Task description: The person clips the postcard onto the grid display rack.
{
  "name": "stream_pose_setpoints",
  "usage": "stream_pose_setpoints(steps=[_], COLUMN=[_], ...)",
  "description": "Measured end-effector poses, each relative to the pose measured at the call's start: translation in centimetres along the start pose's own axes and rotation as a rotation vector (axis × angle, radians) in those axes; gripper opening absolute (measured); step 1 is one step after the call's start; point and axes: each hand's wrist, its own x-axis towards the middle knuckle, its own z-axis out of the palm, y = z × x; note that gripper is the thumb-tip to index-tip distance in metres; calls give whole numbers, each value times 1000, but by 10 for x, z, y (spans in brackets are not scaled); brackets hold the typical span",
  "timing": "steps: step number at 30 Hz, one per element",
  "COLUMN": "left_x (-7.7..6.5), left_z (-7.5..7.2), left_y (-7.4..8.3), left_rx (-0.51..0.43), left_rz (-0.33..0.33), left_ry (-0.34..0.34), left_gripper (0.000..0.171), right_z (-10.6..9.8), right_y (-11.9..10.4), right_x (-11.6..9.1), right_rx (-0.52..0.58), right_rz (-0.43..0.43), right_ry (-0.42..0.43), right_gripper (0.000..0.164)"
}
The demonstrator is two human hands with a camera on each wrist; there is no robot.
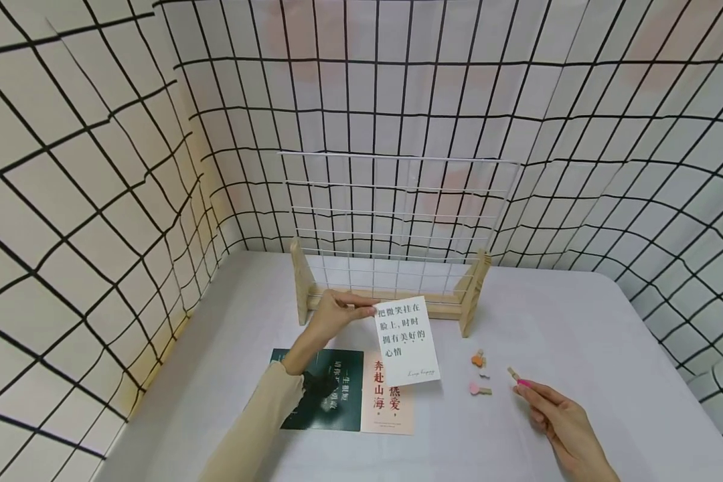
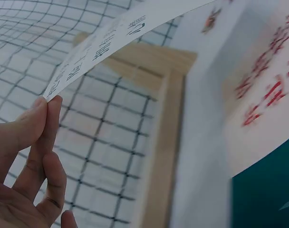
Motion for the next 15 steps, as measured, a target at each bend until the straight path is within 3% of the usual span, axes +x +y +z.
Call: stream_pose_setpoints(steps=[3, 8, 15], left_x=[3, 8, 19], left_z=[-25, -62, -95], left_y=[16, 45, 84], left_rx=[1, 96, 227], left_rz=[36, 102, 255], left_ry=[43, 104, 182], left_gripper=[22, 20, 15], right_z=[2, 6, 17], right_y=[1, 2, 0], right_x=[2, 2, 5], right_rx=[3, -38, -134], right_rz=[-15, -13, -35], right_ry=[-3, 1, -2], right_gripper=[22, 14, 14])
